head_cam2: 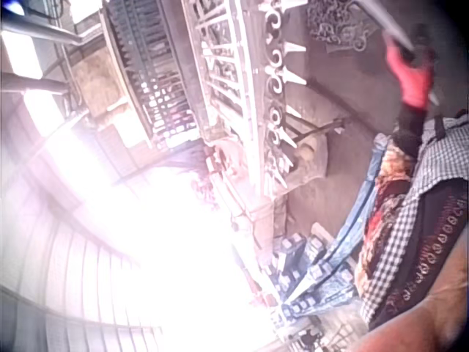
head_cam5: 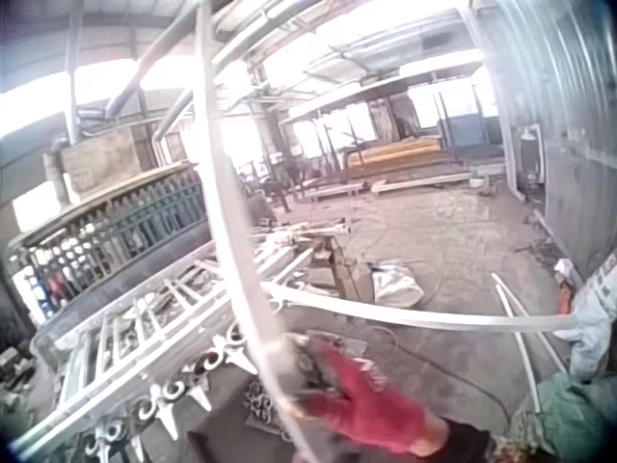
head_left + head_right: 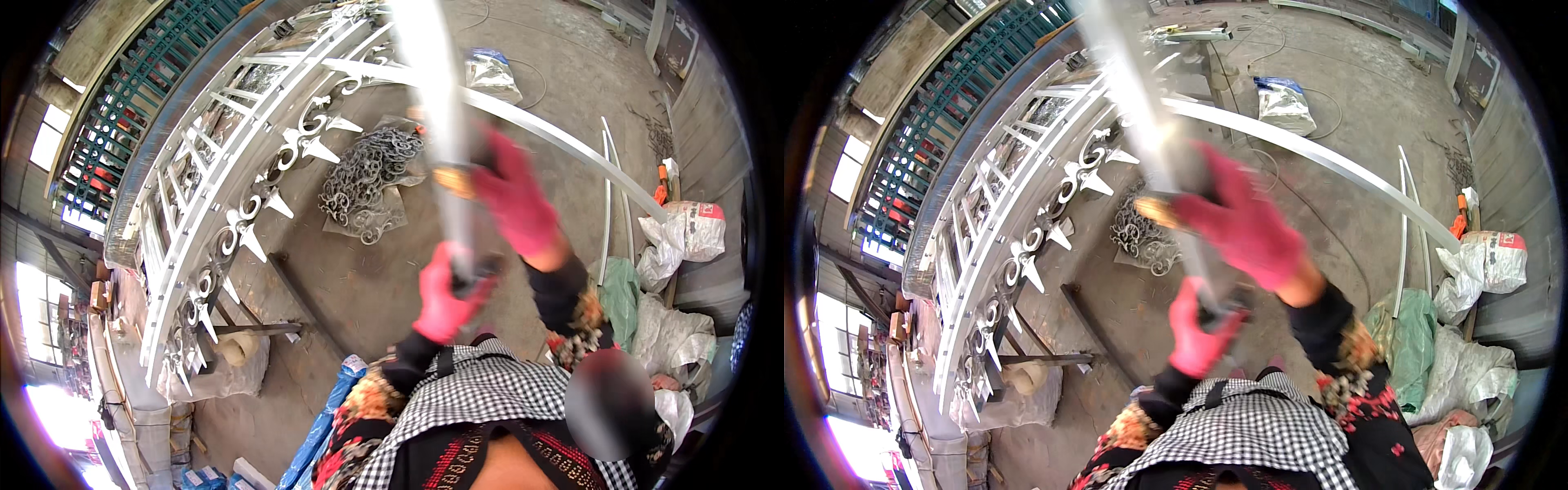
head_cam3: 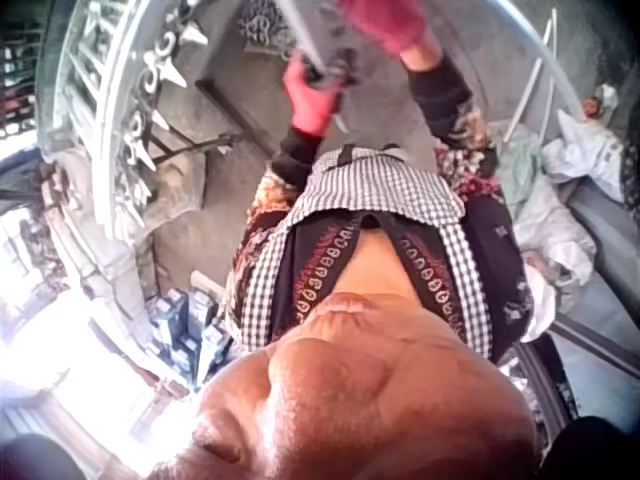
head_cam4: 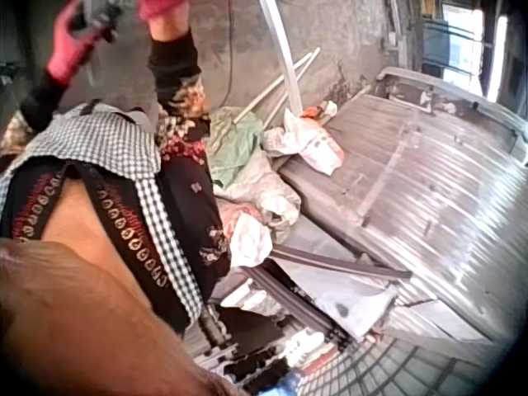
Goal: The person assembles a white metal gate by repeatedly picking up long metal bars and fitting them into slots on the gate frame. The person handles the bars one at a time, aligning and inserting them into the structure.
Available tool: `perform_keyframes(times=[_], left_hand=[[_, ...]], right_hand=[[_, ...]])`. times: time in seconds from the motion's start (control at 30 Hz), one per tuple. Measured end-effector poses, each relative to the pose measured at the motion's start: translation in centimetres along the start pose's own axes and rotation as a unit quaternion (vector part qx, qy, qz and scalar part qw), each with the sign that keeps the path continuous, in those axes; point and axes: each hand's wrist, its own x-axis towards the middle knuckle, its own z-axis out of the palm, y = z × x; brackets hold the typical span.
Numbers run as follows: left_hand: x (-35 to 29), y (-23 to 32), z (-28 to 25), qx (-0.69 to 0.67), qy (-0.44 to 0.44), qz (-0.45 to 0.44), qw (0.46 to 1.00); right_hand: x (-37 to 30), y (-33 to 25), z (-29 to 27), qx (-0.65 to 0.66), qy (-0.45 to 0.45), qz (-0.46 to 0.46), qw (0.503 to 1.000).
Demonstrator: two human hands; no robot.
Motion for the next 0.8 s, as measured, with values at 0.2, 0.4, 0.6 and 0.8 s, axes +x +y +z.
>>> perform_keyframes(times=[0.2,0.4,0.6,0.8], left_hand=[[0.3,0.7,-23.3,0.285,0.365,-0.011,0.886],[-1.1,-0.7,-50.7,0.626,0.456,-0.01,0.633],[9.4,-1.7,-53.7,0.422,0.454,-0.289,0.73],[13.5,-2.4,-55.3,0.666,0.273,-0.401,0.566]], right_hand=[[6.7,8.4,3.2,-0.323,0.06,-0.254,0.91],[15.0,15.8,-1.8,-0.585,0.037,-0.123,0.801],[22.9,21.1,-8.7,-0.686,0.007,0.074,0.723],[24.1,21.4,-10.2,-0.606,-0.061,0.189,0.77]])
